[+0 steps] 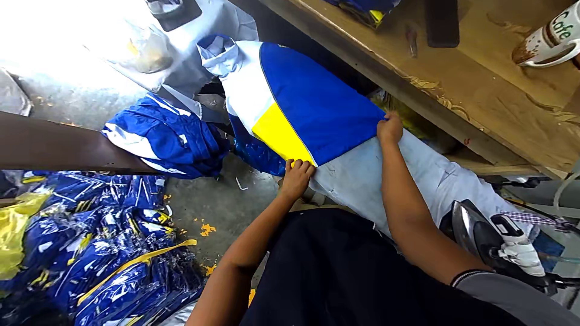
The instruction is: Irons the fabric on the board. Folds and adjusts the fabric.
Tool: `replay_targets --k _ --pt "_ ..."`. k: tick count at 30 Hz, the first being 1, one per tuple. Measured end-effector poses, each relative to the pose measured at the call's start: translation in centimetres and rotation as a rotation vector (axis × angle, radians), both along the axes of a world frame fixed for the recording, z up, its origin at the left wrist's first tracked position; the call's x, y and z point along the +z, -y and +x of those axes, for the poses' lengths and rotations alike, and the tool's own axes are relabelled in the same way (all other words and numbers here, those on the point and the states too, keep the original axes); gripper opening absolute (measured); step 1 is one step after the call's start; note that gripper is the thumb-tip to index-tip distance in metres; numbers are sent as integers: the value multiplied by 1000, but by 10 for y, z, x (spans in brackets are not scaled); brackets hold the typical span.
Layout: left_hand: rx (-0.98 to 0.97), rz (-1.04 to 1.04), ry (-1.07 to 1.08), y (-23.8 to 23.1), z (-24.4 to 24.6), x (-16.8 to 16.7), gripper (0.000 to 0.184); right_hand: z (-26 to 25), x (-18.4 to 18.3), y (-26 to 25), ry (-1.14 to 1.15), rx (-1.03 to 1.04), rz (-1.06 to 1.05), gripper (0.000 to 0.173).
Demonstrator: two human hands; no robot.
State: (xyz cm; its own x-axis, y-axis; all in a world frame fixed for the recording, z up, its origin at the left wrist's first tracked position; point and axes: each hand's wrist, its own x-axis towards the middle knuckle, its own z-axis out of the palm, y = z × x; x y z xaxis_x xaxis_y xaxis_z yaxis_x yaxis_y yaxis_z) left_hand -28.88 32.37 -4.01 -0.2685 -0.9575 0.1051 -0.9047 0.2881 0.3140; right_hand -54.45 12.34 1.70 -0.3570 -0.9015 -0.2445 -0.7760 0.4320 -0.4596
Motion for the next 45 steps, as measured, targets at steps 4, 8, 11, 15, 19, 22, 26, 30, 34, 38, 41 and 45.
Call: replay_targets --k 4,8,11,15,19,22,26,30,34,38,41,45 --pt "-105 93 -71 -14 -23 21 18 -33 14 -21 -40 -77 -92 33" --pt "-205 47 -190 -25 -28 14 17 -53 6 -20 -97 -98 -63 36" --pt "-37 -80 -274 -37 -12 11 21 -56 4 -34 -59 -24 -24 38" --pt "476 131 -520 -44 4 15 68 -36 2 -80 225 110 9 34" --pt "617 265 -540 -25 -1 23 80 12 1 -139 564 227 266 30" --pt "499 254 -351 -8 -10 25 76 48 0 -168 667 368 402 25" --pt "337 214 -179 4 -8 17 49 69 -8 -175 647 502 490 21" --pt "317 94 -419 -6 4 18 23 76 -1 -177 751 379 567 28" --pt "390 5 -787 -29 5 36 18 87 -5 -174 1152 83 592 41" --pt "426 -27 -884 -37 6 41 15 114 -6 -160 1396 -243 531 34" --pt "463 18 -936 -36 6 40 14 128 -8 -153 1430 -372 457 23" --pt "564 193 -1117 -27 8 47 19 131 -5 -156 1413 -427 399 18"
